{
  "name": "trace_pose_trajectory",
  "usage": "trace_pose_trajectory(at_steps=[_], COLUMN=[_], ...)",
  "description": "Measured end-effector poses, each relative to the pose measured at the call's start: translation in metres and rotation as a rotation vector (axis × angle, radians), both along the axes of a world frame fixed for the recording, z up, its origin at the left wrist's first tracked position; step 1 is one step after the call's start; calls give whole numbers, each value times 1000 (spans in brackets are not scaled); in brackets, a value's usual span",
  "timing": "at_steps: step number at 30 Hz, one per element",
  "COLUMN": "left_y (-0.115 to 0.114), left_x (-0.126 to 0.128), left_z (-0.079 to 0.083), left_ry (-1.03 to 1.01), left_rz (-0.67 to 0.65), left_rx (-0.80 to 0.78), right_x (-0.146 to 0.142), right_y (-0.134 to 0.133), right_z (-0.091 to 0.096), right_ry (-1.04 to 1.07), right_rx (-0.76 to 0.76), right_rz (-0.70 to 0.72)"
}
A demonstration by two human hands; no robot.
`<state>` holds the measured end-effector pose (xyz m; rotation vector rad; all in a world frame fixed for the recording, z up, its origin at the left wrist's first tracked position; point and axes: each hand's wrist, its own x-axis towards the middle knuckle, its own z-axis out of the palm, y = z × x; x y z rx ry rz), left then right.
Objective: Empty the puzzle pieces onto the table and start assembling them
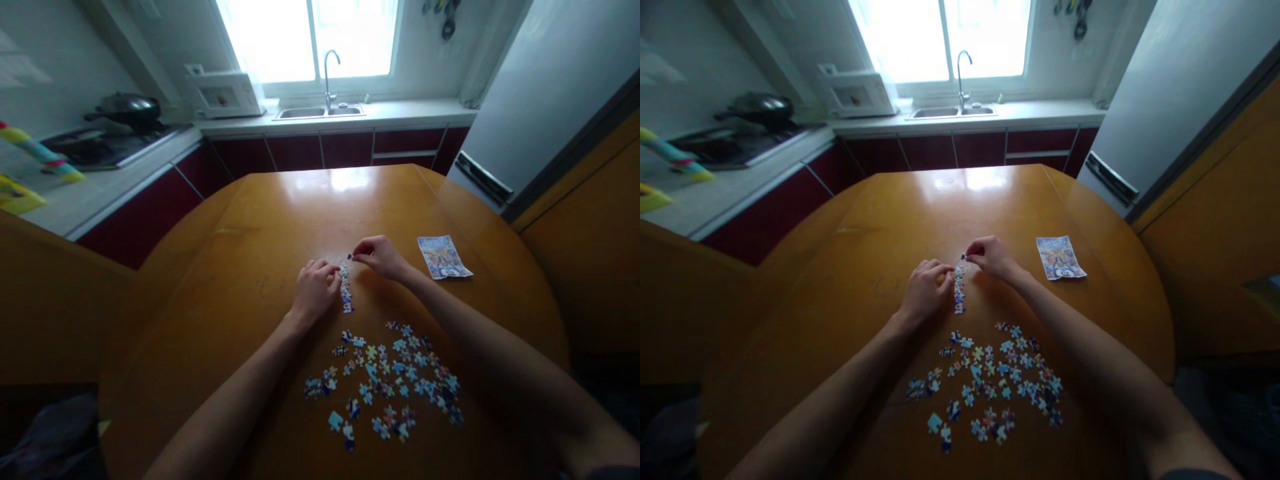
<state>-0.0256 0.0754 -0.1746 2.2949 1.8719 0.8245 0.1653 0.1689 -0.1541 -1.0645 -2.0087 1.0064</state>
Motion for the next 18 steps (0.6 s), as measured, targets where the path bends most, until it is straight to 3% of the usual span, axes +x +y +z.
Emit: trace_pose_trajectory(at_steps=[7, 18], left_y=[2, -2], left_x=[-6, -5], left_z=[-3, -3], left_ry=[39, 109], left_rz=[-36, -60], left_rx=[-22, -75], right_x=[-24, -27], right_y=[29, 46], right_z=[-16, -22], right_ry=[-93, -216], right_rx=[-75, -90], right_rz=[171, 369])
